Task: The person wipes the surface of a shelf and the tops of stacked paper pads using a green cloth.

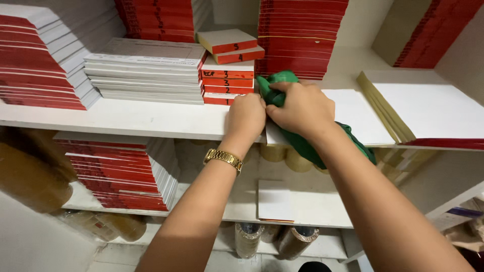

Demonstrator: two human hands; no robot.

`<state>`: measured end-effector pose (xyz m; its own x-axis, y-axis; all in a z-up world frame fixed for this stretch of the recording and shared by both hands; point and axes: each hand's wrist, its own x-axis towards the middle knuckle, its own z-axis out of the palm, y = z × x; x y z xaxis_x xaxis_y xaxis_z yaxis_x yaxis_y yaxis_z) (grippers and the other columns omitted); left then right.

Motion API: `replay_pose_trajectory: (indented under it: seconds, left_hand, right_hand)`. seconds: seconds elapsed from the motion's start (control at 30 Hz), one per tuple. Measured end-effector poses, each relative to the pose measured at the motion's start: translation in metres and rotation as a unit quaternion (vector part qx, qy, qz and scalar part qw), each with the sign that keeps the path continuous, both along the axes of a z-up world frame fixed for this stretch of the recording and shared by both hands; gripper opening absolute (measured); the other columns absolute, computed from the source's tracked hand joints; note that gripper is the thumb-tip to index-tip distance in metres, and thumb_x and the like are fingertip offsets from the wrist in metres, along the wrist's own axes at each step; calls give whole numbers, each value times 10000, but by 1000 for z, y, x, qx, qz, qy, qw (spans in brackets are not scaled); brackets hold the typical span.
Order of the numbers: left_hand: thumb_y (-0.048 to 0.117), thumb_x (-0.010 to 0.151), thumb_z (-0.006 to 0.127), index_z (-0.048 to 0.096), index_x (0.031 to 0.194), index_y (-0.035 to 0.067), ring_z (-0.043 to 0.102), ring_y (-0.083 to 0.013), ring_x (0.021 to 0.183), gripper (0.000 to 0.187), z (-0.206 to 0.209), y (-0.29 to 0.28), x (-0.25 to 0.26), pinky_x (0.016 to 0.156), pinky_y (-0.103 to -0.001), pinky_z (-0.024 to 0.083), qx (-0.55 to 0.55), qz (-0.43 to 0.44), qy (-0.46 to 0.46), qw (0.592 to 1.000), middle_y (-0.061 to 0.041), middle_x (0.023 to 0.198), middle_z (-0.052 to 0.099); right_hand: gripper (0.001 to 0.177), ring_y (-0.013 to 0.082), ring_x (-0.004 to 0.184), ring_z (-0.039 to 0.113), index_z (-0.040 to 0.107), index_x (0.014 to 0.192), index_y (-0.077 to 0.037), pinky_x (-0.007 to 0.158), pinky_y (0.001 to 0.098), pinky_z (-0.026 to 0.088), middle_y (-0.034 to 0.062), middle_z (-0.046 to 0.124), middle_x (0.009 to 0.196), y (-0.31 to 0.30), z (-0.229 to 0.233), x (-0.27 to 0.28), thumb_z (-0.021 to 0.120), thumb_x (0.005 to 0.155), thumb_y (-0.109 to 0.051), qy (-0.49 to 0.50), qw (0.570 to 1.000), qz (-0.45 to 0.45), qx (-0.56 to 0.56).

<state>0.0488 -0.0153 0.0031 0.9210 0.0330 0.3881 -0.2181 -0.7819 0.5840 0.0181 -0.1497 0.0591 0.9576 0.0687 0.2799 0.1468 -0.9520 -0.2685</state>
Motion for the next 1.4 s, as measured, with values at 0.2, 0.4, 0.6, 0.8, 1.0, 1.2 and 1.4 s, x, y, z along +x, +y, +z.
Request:
replay_pose_trajectory:
  seconds: [0.2,0.4,0.6,0.8,1.0,1.2,1.4]
  left_hand:
    - [226,968,524,769,977,5,731,-494,950,330,-11,-7,13,821,-552,613,-13,-2,-26,1000,-305,872,727]
    - [239,954,540,777,951,15,718,-506,977,327,-10,-7,16,831,-577,604,-12,7,-18,1000,-303,890,725]
    - [277,974,510,783,1004,68,710,-485,1032,345,-6,0,10,878,-583,586,-2,3,15,1000,-282,947,734]
    - [255,974,519,766,1113,44,708,-494,1028,353,-3,-5,-6,869,-582,588,-21,5,4,1000,-293,961,740]
    - [253,975,523,765,1098,44,725,-474,998,342,-14,-7,10,862,-561,603,-18,17,5,1000,-270,941,747]
    - [250,972,504,773,1074,66,719,-467,1034,342,6,-5,-11,875,-566,590,-9,27,27,999,-256,946,752]
    - [227,979,517,771,1072,30,716,-492,1010,335,-4,-6,-2,853,-582,593,-19,13,1,1000,-283,945,745]
  right_hand:
    - [527,511,1118,681,712,1374,-228,922,611,539,298,732,1135,-62,8,-6,704,860,-340,-11,997,-72,-25]
    - [528,492,1118,695,733,1335,-230,913,618,551,277,749,1172,-82,1,14,686,841,-412,-8,990,-122,-68]
    - [527,437,1152,663,699,1323,-416,977,562,532,172,700,1199,2,1,6,663,807,-516,16,999,-8,-30]
    - [561,454,1221,644,668,1392,-346,1026,557,512,226,716,1255,-69,19,-13,635,838,-422,55,992,-110,-22]
    - [516,523,1098,689,725,1341,-288,942,600,553,308,740,1140,-102,-1,-1,630,855,-432,-1,989,-145,-35]
    - [564,470,1109,672,682,1358,-344,941,594,552,205,695,1169,2,-7,-49,641,817,-501,2,999,-21,-31]
    - [534,492,1076,703,706,1350,-323,922,590,563,238,747,1087,-68,-5,-58,648,828,-422,-5,995,-93,-34]
